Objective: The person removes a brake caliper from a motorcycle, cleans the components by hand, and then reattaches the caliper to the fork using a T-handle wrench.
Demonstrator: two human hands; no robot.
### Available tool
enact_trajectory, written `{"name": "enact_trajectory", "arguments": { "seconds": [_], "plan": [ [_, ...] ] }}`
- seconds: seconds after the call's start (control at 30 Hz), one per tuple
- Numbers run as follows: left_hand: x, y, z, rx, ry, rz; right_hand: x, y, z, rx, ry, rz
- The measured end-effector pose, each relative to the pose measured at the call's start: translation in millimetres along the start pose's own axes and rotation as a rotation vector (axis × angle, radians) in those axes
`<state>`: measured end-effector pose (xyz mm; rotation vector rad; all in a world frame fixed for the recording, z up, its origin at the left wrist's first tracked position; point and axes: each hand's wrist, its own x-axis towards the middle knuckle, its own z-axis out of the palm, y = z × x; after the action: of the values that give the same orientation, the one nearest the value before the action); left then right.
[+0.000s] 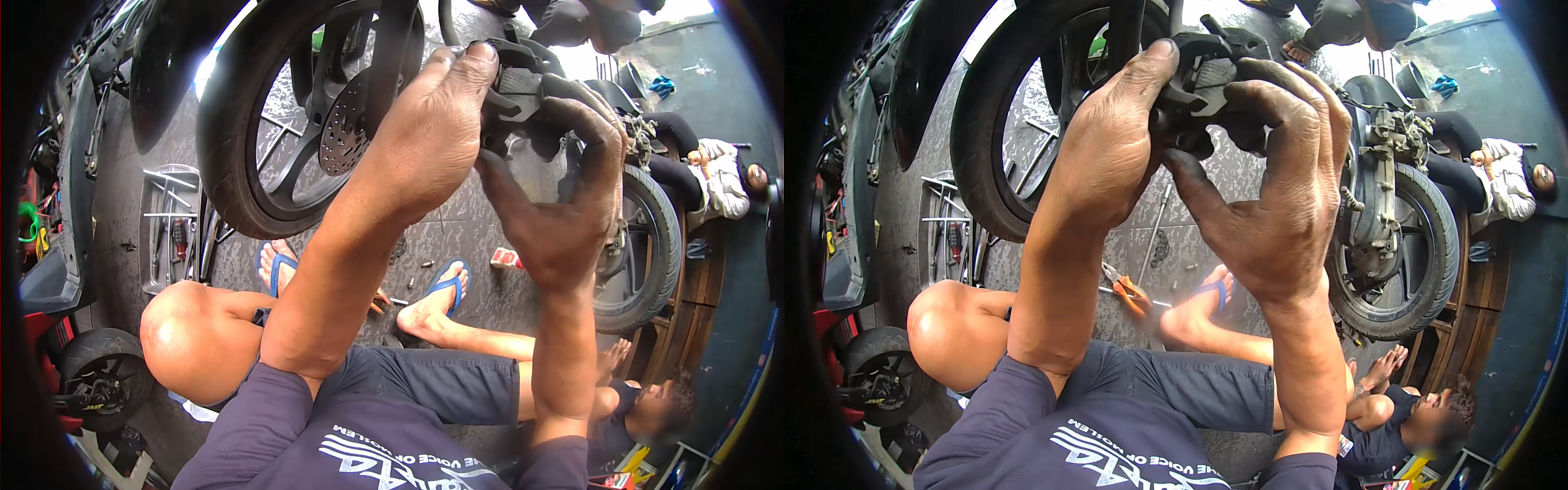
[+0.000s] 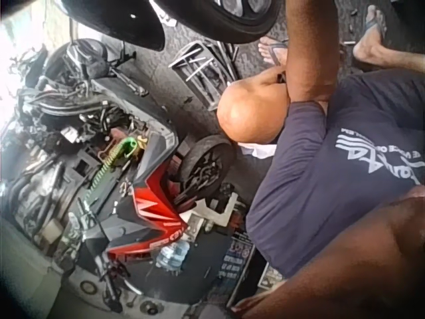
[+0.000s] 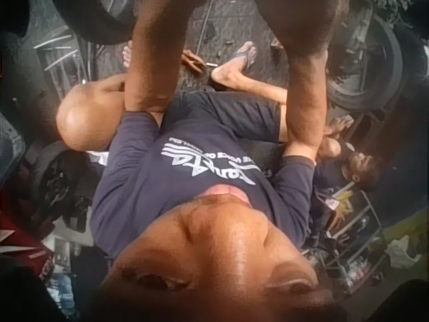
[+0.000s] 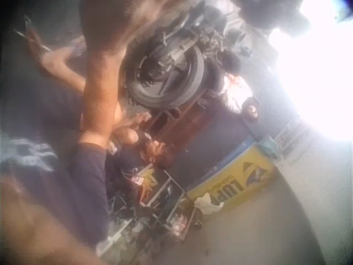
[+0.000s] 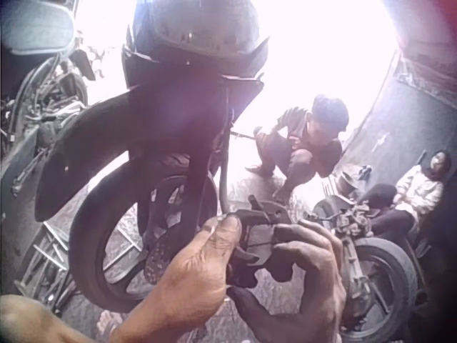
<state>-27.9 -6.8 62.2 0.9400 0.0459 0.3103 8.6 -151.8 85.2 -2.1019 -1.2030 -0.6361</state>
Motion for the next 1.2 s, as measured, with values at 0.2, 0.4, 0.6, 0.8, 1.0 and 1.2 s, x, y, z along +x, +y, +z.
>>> {"name": "enact_trajectory", "arguments": {
  "seconds": [0.2,0.4,0.6,0.8,1.0,1.2],
  "plan": [
    [0,-1,2,-0.02,-0.011,0.013,0,4,1,0.008,-0.018,0.0],
    [2,-4,3,0.018,-0.027,0.062,-8,11,5,0.174,0.023,0.065],
    [1,-7,4,0.076,0.012,-0.002,-1,5,3,0.072,0.002,0.069],
    [2,-10,1,0.104,0.011,0.008,-2,6,9,0.134,0.037,0.117],
    [4,-14,0,0.063,0.002,-0.002,-3,12,10,0.146,0.054,0.094],
    [3,-18,-12,0.376,-0.068,0.198,-3,12,9,0.194,0.065,0.101]
  ]
}}
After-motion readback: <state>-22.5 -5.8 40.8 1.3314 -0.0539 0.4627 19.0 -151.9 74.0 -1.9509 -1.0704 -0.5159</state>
